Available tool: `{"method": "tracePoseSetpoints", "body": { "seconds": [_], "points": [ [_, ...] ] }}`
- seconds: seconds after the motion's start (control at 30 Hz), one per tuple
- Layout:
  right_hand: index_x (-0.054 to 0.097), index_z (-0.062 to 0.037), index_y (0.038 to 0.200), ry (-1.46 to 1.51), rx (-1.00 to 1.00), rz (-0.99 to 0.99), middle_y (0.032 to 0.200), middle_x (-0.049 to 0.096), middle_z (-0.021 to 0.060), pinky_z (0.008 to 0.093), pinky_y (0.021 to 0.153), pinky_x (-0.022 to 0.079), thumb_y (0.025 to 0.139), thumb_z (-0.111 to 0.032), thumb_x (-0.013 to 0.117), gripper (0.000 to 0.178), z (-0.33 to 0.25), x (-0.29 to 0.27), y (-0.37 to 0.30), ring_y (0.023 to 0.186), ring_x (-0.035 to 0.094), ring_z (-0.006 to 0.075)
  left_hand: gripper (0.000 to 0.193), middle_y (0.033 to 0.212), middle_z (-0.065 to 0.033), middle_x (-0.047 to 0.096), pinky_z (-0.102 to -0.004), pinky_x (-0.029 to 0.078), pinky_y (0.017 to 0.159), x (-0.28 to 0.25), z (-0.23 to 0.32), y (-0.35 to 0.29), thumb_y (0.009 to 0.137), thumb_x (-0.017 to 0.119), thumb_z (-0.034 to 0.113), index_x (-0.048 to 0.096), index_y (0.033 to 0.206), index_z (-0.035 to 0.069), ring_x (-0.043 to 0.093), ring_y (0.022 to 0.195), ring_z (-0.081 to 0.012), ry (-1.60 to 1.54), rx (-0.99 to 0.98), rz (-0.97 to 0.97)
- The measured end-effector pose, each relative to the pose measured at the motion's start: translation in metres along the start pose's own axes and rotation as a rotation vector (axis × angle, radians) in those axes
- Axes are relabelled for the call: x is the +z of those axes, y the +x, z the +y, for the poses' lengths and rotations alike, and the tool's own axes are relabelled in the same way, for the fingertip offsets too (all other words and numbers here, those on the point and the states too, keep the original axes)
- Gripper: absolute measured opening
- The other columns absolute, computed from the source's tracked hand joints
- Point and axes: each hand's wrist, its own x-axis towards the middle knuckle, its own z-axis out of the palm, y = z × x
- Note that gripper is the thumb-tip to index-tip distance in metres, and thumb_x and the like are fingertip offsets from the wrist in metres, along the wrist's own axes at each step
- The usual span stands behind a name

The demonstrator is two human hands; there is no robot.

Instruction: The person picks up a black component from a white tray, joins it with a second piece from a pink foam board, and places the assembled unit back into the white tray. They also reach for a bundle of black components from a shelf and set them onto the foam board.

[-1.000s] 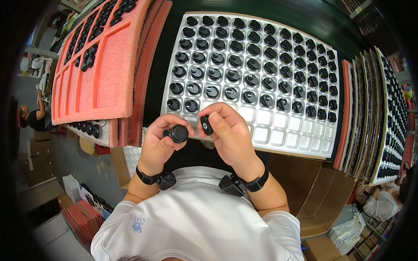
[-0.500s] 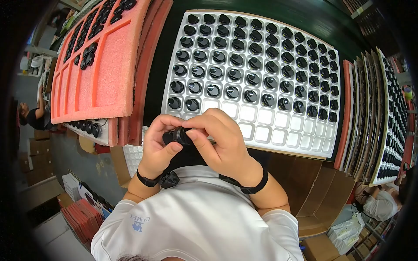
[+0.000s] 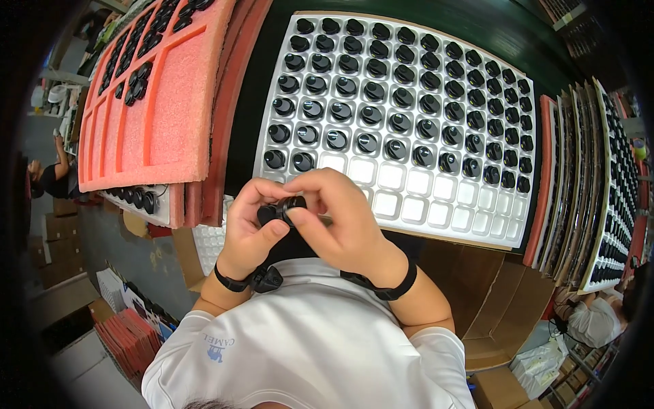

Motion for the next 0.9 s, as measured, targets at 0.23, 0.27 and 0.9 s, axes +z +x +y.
{"method": "tracePoseSetpoints", "body": {
  "seconds": [0.23, 0.27, 0.9],
  "points": [
    [0.052, 0.0017, 0.103, -0.137, -0.076, -0.077, 0.087, 0.053, 0.0037, 0.0221, 0.063, 0.037, 0.092, -0.011, 0.043, 0.018, 0.006, -0.003, 0.001, 0.071, 0.044, 0.0077, 0.036, 0.097, -0.0027, 0.055, -0.0209, 0.04, 0.071, 0.001, 0.001, 0.0, 0.081, 0.07, 0.013, 0.05, 0.108, 0.0, 0.048, 0.077, -0.0064, 0.002, 0.02, -0.011],
    [0.052, 0.0017, 0.103, -0.136, -0.075, -0.077, 0.087, 0.053, 0.0037, 0.0221, 0.063, 0.037, 0.092, -0.011, 0.043, 0.018, 0.006, -0.002, 0.001, 0.071, 0.044, 0.0077, 0.036, 0.096, -0.0025, 0.055, -0.0207, 0.04, 0.07, 0.0, 0.0, 0.0, 0.081, 0.07, 0.012, 0.05, 0.108, 0.0, 0.048, 0.077, -0.0062, 0.029, 0.028, -0.02],
    [0.049, 0.0007, 0.103, -0.02, -0.085, -0.082, 0.084, 0.049, 0.0037, 0.0225, 0.065, 0.035, 0.092, -0.012, 0.044, 0.018, 0.01, -0.004, 0.002, 0.071, 0.042, 0.0091, 0.034, 0.095, -0.003, 0.057, -0.0195, 0.04, 0.067, -0.001, 0.001, 0.001, 0.081, 0.07, 0.011, 0.051, 0.106, 0.0, 0.048, 0.074, -0.0054, 0.062, 0.063, -0.023]
  ]
}}
